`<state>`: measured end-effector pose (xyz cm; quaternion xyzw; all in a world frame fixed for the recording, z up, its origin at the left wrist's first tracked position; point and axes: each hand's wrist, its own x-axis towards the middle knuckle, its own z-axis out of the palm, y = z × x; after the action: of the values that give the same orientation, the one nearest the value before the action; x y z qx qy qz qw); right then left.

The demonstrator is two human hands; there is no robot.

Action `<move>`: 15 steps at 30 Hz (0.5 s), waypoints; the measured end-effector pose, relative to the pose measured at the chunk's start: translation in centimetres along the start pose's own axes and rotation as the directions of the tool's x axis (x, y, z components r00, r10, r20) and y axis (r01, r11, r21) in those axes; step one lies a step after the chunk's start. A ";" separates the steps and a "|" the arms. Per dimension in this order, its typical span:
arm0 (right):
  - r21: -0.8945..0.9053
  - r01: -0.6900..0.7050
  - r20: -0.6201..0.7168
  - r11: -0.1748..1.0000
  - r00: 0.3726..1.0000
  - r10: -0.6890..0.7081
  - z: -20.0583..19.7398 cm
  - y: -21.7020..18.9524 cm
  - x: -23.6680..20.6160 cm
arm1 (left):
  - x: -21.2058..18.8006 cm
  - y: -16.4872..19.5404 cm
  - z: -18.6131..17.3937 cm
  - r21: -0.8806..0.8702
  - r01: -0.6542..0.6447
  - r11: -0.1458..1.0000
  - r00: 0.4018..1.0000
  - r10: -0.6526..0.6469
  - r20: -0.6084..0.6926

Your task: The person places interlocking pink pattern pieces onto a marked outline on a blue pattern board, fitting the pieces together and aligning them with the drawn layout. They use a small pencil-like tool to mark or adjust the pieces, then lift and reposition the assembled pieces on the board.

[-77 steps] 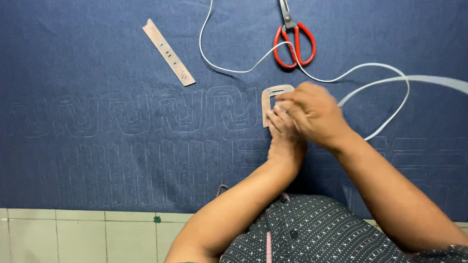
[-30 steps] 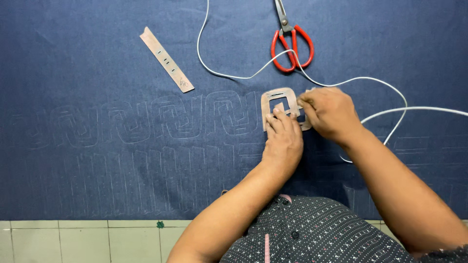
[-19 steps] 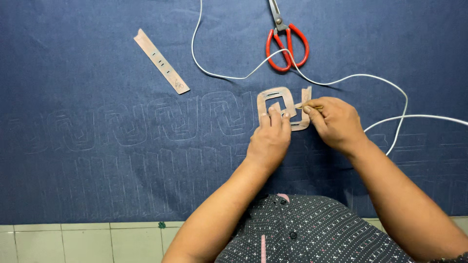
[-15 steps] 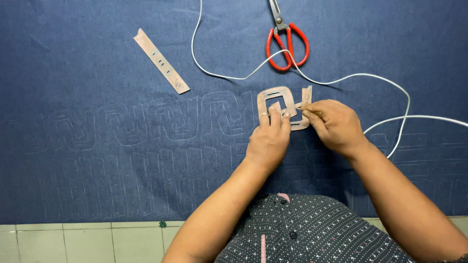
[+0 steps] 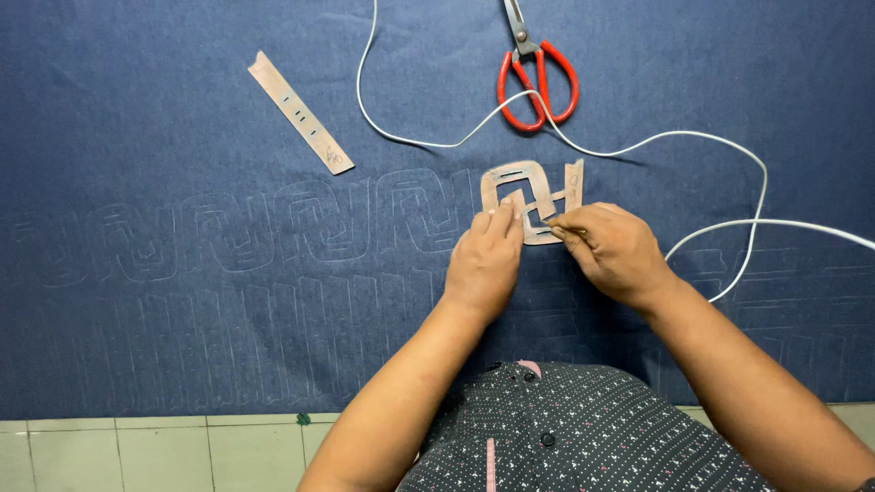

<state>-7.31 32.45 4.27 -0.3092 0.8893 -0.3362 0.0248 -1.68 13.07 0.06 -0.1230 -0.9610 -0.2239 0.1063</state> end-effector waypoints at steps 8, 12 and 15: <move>-0.085 0.051 -0.041 0.995 0.998 -0.054 0.3 -0.1 1.1 | 0.4 -1.1 -1.0 -0.102 0.188 0.977 0.980 -0.179 0.090; -0.063 0.039 -0.051 0.997 0.998 -0.042 0.6 0.1 1.9 | 0.8 -1.3 -1.5 -0.084 0.227 0.970 0.969 -0.216 0.116; -0.060 0.002 -0.052 0.998 0.999 -0.005 0.4 0.5 2.1 | 0.9 -1.5 -1.7 -0.051 0.247 0.968 0.964 -0.240 0.115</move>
<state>-9.17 31.31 4.06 -0.3025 0.8988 -0.3172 -0.0085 -2.65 11.17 1.21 -0.0193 -0.9653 -0.2593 0.0218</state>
